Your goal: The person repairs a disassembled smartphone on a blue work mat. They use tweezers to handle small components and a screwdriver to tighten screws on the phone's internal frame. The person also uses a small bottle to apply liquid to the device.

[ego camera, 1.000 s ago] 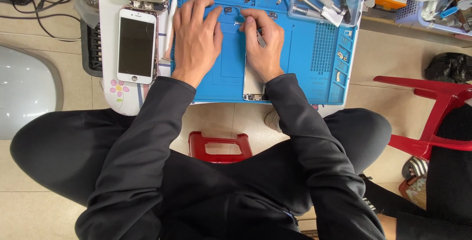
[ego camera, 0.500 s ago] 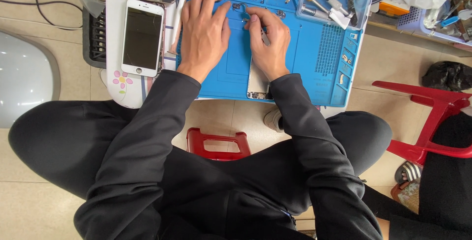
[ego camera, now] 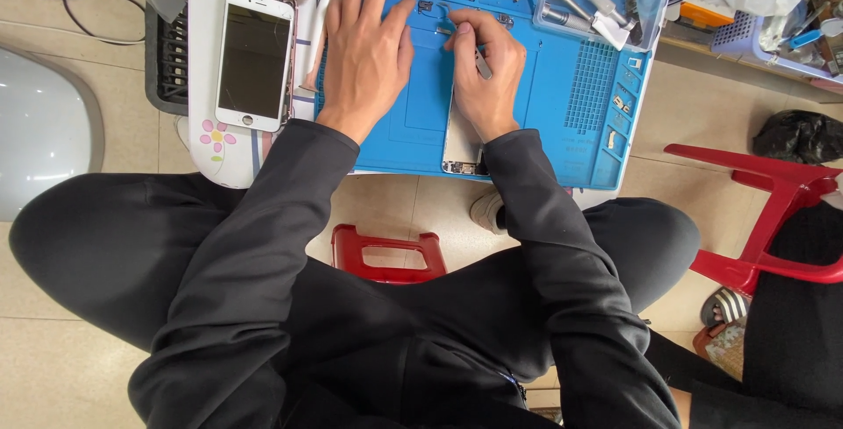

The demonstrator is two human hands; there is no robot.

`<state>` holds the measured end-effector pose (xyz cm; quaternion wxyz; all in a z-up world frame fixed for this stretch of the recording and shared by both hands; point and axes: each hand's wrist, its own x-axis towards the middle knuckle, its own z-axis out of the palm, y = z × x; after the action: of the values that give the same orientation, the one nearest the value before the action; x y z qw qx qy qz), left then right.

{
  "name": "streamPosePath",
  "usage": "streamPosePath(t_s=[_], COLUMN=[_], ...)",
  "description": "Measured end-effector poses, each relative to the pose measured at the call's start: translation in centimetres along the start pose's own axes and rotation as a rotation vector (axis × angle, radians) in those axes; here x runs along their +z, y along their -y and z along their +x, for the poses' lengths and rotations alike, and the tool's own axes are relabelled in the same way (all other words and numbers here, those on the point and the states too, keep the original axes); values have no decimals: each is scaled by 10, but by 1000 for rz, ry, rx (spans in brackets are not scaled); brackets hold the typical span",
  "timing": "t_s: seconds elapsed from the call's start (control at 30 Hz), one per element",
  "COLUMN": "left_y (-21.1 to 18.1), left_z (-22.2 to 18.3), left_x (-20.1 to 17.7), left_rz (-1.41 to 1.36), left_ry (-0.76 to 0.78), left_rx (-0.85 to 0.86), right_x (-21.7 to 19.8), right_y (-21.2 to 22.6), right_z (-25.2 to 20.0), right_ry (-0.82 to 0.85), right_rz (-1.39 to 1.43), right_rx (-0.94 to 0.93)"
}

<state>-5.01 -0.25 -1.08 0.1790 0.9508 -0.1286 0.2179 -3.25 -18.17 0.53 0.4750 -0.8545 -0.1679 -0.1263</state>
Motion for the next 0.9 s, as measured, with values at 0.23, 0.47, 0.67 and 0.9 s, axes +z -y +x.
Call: streamPosePath(t_s=[0.23,0.47,0.67,0.9], left_y=[0,1,0,1], left_z=[-1,0,-1,-1], left_x=[1,0,2,2], left_rz=[0,4,3,9], left_ry=[2,-11,-11,-19], left_rx=[-1,1,-1,3], right_x=[0,1,0,1], right_y=[1,0,-1,-2], right_z=[0,0,-1,0], right_ry=[33,39,46,60], right_rz=[17,6,0,10], right_rx=[-30,-27,-23,-41])
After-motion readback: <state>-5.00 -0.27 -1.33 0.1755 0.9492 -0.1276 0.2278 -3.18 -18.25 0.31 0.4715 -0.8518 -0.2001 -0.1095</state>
